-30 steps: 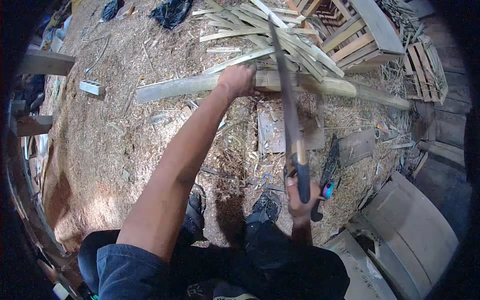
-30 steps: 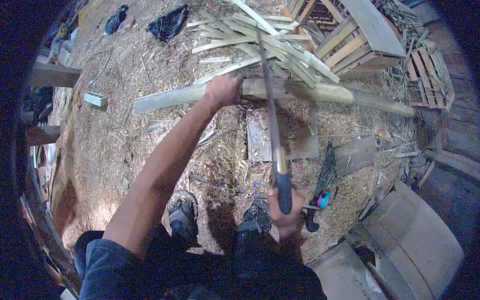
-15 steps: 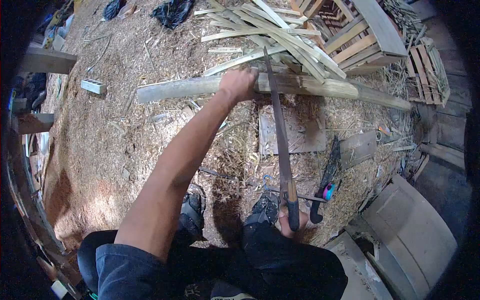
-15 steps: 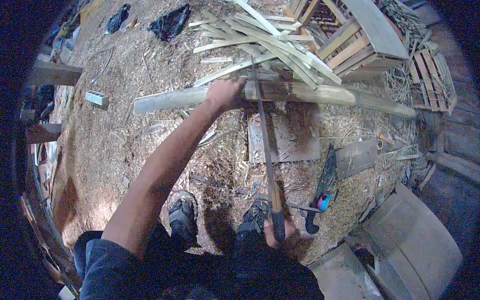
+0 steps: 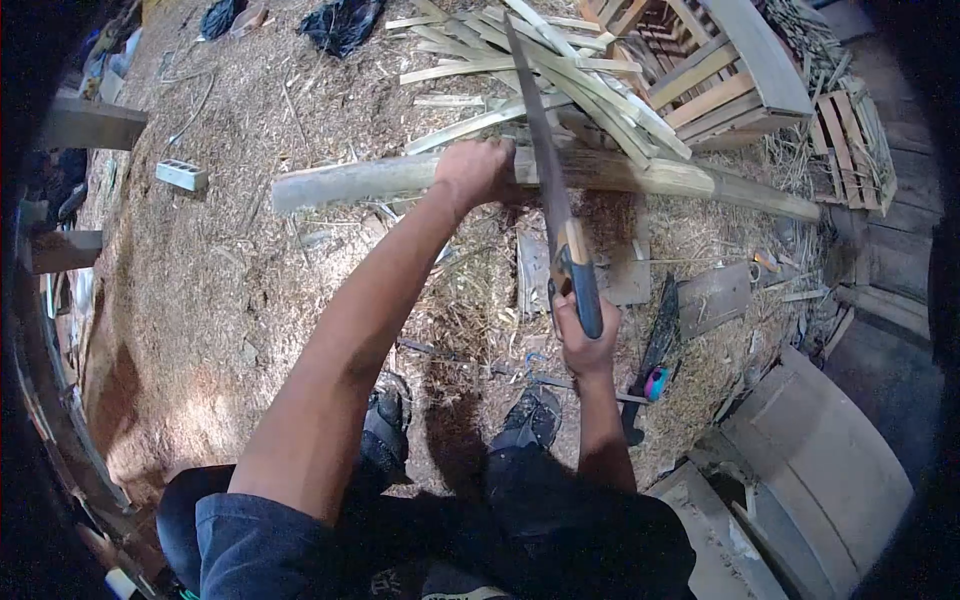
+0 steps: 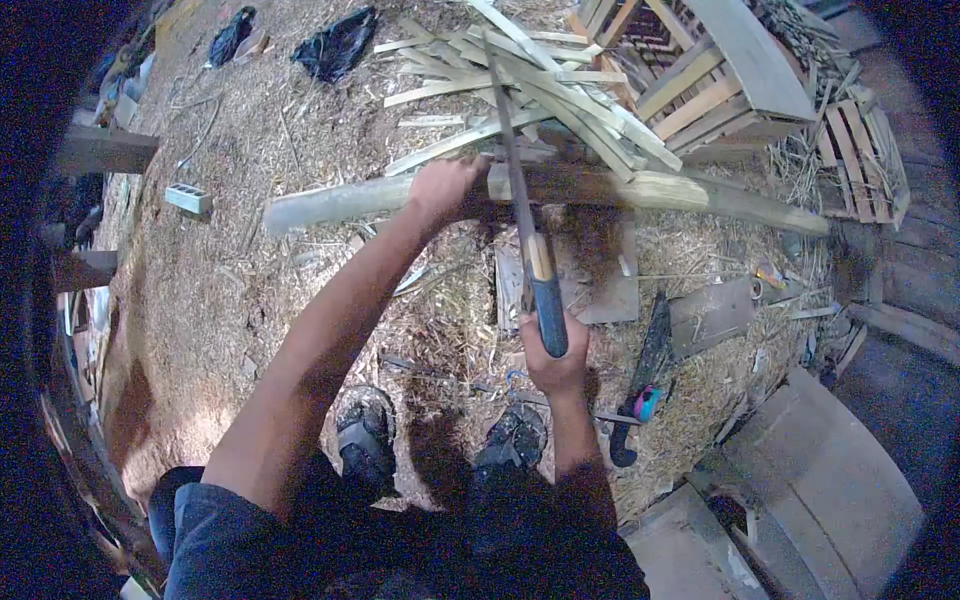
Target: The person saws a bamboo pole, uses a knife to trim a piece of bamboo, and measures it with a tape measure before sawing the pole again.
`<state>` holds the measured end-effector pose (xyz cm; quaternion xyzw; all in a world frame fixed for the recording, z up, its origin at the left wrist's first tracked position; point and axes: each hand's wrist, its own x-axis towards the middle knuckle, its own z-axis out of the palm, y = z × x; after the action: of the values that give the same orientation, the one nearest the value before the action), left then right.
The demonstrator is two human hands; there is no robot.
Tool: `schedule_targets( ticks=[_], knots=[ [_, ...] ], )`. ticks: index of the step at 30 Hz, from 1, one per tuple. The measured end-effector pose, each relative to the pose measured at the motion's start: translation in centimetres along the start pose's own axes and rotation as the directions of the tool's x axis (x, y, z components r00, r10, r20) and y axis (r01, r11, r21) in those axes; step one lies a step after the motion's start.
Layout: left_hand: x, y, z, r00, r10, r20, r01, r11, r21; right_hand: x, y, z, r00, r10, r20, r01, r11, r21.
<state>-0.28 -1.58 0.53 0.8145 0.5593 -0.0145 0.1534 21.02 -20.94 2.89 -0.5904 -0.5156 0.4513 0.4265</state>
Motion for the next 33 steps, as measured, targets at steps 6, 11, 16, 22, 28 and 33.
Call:
schedule_targets(
  ticks=[6,11,16,22,28,33],
  knots=[
    [1.5,-0.7,-0.3,0.997,-0.003,0.072,0.005,1.000,-0.025,-8.3,-4.8,-4.2,0.961,0.276,-0.012,-0.275,0.951,-0.139],
    [1.3,-0.5,0.4,0.996,-0.049,0.072,0.052,0.998,-0.038,-10.7,-2.8,-5.6,0.953,0.302,-0.014,-0.297,0.928,-0.225],
    [0.9,0.3,-1.2,0.993,-0.061,0.105,0.062,0.998,-0.009,-10.9,-1.6,-5.8,0.960,0.276,-0.040,-0.279,0.940,-0.198],
    [1.0,-0.2,-0.8,0.994,-0.036,0.101,0.037,0.999,-0.007,-9.9,-0.4,-5.3,0.969,0.243,-0.036,-0.245,0.954,-0.170],
    [1.2,-0.9,0.8,0.998,0.012,0.054,-0.013,0.999,0.029,-9.0,0.5,-5.1,0.973,0.229,-0.035,-0.231,0.960,-0.156],
    [0.4,-0.2,0.7,1.000,0.001,0.031,-0.002,0.999,0.037,-2.1,-1.6,-1.4,0.988,0.148,-0.035,-0.151,0.983,-0.104]
  ],
)
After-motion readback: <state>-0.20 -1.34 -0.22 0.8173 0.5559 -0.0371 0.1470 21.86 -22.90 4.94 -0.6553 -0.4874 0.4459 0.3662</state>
